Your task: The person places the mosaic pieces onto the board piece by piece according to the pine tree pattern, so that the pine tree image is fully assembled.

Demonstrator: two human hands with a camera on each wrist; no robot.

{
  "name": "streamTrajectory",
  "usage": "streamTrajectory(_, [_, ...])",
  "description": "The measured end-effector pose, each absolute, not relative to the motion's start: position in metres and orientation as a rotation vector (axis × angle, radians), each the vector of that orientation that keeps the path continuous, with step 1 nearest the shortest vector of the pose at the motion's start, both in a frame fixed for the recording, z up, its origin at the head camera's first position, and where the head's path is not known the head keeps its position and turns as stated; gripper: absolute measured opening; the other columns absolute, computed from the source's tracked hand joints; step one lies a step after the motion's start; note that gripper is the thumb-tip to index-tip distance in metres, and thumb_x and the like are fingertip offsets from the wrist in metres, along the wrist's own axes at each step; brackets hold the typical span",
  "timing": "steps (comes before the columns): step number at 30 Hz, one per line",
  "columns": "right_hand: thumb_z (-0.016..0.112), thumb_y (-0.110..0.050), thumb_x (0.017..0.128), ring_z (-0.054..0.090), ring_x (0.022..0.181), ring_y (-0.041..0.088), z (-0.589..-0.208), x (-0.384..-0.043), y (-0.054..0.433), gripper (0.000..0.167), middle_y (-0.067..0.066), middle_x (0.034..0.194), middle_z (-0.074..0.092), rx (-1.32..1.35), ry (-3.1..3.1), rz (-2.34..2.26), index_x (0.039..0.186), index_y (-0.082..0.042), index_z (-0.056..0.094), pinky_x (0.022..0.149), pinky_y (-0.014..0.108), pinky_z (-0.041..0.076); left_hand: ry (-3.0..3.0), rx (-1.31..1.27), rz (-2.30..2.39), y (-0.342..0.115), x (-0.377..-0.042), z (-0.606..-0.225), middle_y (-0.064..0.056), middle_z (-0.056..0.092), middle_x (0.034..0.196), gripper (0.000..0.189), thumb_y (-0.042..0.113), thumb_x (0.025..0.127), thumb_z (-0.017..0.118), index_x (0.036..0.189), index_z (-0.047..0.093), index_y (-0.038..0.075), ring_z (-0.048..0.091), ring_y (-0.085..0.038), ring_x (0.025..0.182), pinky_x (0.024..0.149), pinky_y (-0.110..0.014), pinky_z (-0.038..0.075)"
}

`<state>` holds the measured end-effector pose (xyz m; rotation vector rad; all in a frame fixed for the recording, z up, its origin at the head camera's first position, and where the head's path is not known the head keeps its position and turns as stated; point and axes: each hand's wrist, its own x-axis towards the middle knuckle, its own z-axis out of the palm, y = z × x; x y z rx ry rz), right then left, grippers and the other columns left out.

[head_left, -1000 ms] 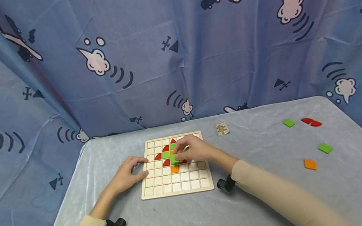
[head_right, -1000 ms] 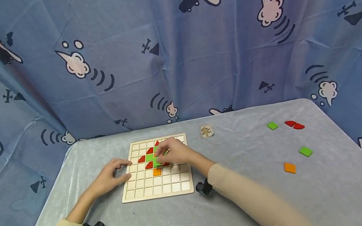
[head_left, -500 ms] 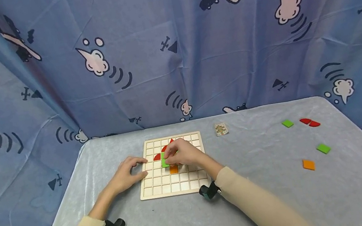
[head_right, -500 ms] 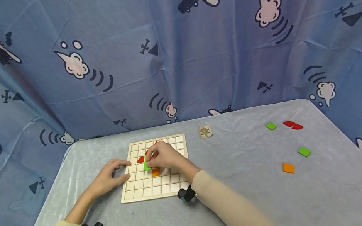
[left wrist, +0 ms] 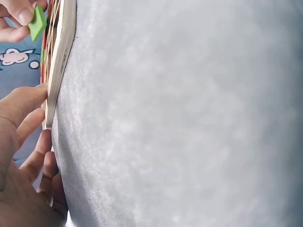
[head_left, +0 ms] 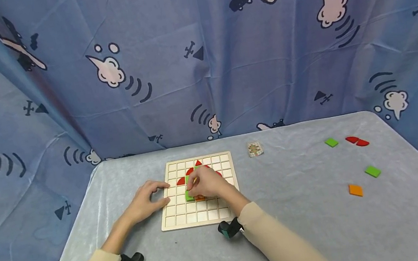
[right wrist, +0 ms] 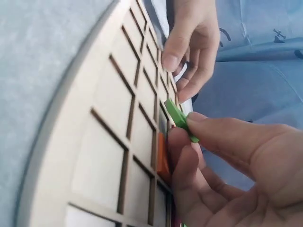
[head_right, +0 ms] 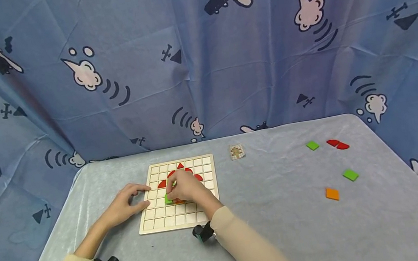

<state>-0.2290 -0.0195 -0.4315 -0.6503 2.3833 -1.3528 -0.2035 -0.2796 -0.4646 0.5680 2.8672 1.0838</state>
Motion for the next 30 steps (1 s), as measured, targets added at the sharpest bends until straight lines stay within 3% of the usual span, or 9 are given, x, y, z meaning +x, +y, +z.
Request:
streamTrajectory(10, [0.082, 0.002, 0.081, 0.065, 0.06, 0.021, -0.432, -0.226, -0.024, 0.011, 0.003, 0.063, 0.067, -0.629, 2.435, -1.305, 0.078, -0.003, 0.072, 0.052, 0.024, 0.045, 2.869, 0.583, 1.085, -0.28, -0.203, -0.464, -0.011, 0.06, 0.125, 0.037, 0.017, 0.09, 0.08, 0.125, 0.069, 0.011, 0.055, -0.034, 0.111, 0.094, -0.054, 0.041])
streamTrajectory(17, [0.084, -0.002, 0.08, 0.055, 0.059, 0.012, -0.43, -0.224, -0.027, 0.015, -0.003, 0.064, 0.062, -0.637, 2.539, -1.203, 0.075, -0.008, 0.072, 0.056, 0.025, 0.043, 2.866, 0.58, 1.085, -0.279, -0.203, -0.463, -0.012, 0.06, 0.125, 0.038, 0.016, 0.09, 0.08, 0.126, 0.068, 0.01, 0.054, -0.034, 0.111, 0.094, -0.054, 0.041])
streamTrajectory(30, [0.085, -0.007, 0.081, 0.052, 0.063, 0.015, -0.429, -0.223, -0.031, 0.016, -0.002, 0.068, 0.059, -0.601, 2.637, -1.057, 0.074, -0.013, 0.072, 0.06, 0.029, 0.043, 2.863, 0.576, 1.086, -0.279, -0.203, -0.464, -0.012, 0.059, 0.126, 0.037, 0.016, 0.091, 0.08, 0.126, 0.068, 0.01, 0.054, -0.035, 0.111, 0.095, -0.054, 0.041])
